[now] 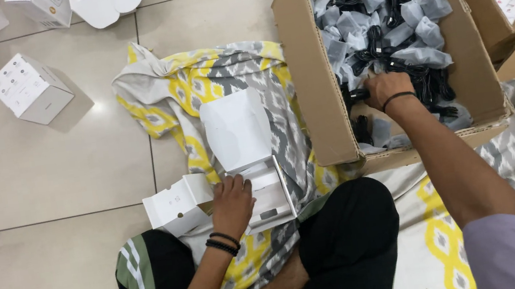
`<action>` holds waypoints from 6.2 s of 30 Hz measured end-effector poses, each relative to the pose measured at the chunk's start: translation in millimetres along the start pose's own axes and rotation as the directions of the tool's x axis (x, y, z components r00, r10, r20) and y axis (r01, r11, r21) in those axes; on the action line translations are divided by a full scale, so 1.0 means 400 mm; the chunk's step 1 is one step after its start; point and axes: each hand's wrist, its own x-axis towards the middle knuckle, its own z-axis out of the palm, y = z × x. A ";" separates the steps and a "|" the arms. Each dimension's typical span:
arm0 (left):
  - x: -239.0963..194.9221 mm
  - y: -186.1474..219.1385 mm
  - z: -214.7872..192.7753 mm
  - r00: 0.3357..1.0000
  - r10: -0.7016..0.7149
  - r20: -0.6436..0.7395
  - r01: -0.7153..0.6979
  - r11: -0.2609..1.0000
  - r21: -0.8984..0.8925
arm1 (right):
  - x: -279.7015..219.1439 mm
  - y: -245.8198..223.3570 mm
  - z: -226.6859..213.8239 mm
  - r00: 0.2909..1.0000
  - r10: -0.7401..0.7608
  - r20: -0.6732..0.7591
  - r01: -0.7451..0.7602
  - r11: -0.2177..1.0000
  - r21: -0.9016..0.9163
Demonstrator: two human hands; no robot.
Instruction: Unboxing and inspecting smart home security cameras.
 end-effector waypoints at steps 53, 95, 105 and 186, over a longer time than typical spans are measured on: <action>-0.238 0.136 0.068 0.806 -0.378 0.456 0.048 -0.726 -0.686 | -0.654 -0.826 -0.156 0.989 0.122 0.083 -0.007 -0.524 0.852; -0.143 0.008 0.108 0.771 -0.054 0.635 0.552 -0.440 -0.708 | -0.666 -0.741 -0.204 0.971 -0.239 -0.014 -0.108 -0.488 0.866; -0.116 -0.005 0.121 0.951 -0.238 -0.199 0.170 0.936 -0.308 | -0.404 -0.783 0.002 0.895 -0.093 0.436 -0.441 -0.331 0.834; -0.139 -0.067 -0.032 0.952 -0.217 0.215 0.218 -0.012 -0.976 | -0.550 -0.629 -0.256 0.992 0.128 -0.010 0.001 0.070 0.998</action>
